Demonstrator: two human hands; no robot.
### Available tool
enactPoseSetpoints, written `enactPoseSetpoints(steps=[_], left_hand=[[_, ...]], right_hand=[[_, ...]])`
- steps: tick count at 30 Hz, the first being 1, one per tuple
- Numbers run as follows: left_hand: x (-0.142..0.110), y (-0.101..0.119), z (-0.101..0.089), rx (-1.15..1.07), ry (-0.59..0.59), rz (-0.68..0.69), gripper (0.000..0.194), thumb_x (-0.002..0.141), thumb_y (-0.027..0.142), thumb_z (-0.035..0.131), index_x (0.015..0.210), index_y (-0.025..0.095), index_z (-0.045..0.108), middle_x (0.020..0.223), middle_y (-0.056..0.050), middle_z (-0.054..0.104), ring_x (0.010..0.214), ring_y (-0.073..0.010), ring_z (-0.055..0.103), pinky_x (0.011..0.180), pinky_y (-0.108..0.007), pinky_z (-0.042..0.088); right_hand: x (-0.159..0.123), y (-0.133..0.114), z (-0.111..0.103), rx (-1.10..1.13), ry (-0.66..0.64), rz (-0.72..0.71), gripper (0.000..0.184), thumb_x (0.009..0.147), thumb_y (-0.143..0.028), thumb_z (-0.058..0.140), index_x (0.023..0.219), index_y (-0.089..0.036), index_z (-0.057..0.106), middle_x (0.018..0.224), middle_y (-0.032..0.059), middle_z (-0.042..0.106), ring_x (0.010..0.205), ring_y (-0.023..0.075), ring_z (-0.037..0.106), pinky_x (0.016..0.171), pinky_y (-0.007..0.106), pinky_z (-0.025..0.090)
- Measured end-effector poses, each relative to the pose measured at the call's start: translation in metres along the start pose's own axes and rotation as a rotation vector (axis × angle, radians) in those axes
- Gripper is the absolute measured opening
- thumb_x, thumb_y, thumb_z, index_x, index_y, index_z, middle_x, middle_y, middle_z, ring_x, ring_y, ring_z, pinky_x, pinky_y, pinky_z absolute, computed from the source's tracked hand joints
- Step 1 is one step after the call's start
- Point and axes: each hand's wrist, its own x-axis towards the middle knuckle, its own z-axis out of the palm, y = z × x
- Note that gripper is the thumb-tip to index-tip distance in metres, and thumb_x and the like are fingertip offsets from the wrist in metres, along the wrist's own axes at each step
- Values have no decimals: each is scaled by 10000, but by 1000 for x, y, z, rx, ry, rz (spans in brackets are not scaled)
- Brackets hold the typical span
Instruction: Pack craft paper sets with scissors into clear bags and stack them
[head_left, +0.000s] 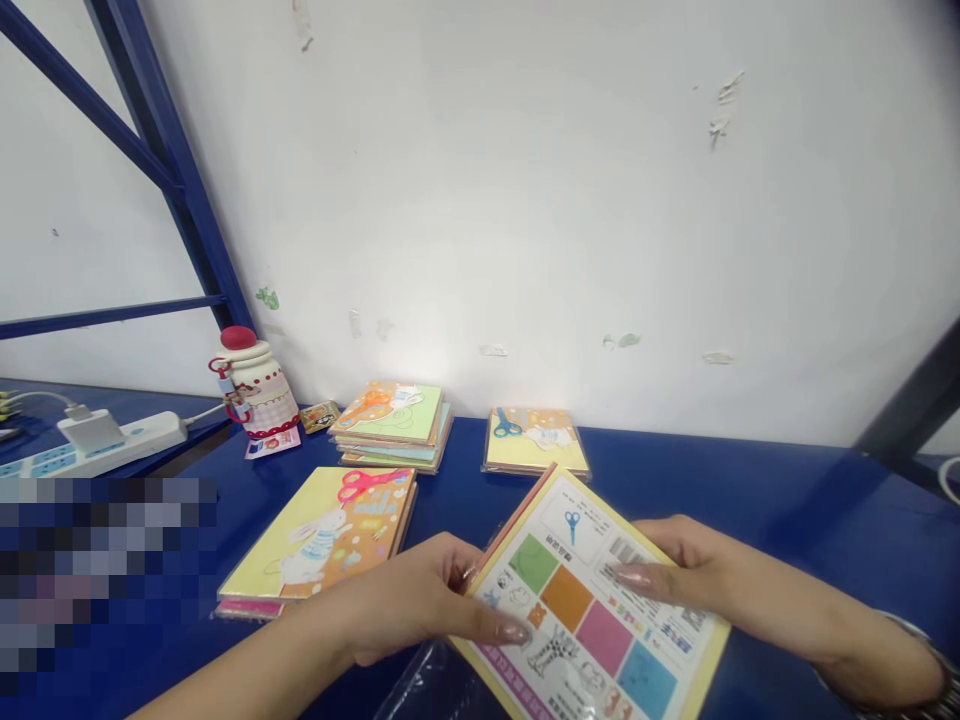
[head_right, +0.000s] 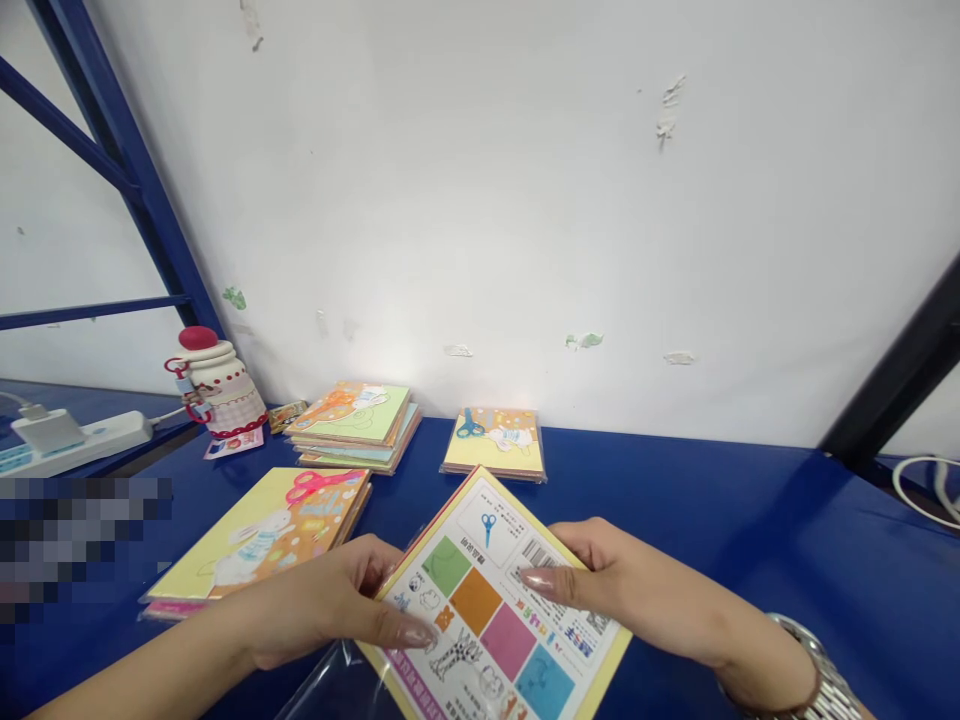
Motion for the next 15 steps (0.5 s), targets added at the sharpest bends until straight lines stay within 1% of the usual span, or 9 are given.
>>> enactPoseSetpoints(steps=[3,5,7,9,10,12,14,15], left_hand=[[0,0,4,-48,17,7,325,741,298,706,1034,159,688,1134,-95,670,1010,-269,644,919,-411,484],[0,2,5,-70,39,10,333,729,296,720,1030,157,688,1129,-100,673,1000,-262,649,910,-399,489],[0,4,4,-85,83,6,319,710,290,738,994,151,699,1098,-104,689,965,-249,664,880,-367,502],[0,5,-1,-96,134,-11,315,697,293,750,969,142,703,1063,-112,703,933,-243,674,850,-347,511],[1,4,-3,-100,157,-18,321,697,301,750,968,136,702,1044,-119,709,919,-246,678,838,-348,514],[1,2,-9,-118,182,-21,340,716,333,730,983,126,692,1014,-131,717,899,-251,682,811,-357,520],[1,0,-12,-132,189,-18,343,742,361,701,986,120,688,997,-135,719,869,-240,686,765,-337,528],[1,-1,-13,-140,187,-25,340,752,368,689,987,122,687,1000,-134,718,862,-231,687,747,-320,529]], right_hand=[[2,2,3,31,28,-27,374,878,-377,572,1190,-175,617,996,100,726,873,233,695,737,307,550],[3,4,6,75,41,-43,367,884,-375,566,1185,-171,618,1007,107,722,882,236,692,749,315,547],[5,6,8,132,56,-45,368,886,-380,561,1173,-157,624,996,117,723,888,246,691,768,340,545],[10,8,12,204,70,-38,392,886,-373,563,1211,-155,596,1009,125,718,910,260,685,799,377,540],[12,9,14,248,77,-42,421,886,-361,567,1262,-172,553,1035,122,710,930,265,678,821,395,534],[16,10,17,348,79,-64,532,888,-314,574,1385,-246,395,1121,98,680,989,262,657,878,426,512],[18,11,19,418,75,-90,650,893,-270,571,1443,-320,228,1185,67,650,1037,252,636,925,443,488],[19,11,19,433,70,-94,679,896,-257,568,1450,-335,185,1199,59,643,1051,249,628,937,442,482]])
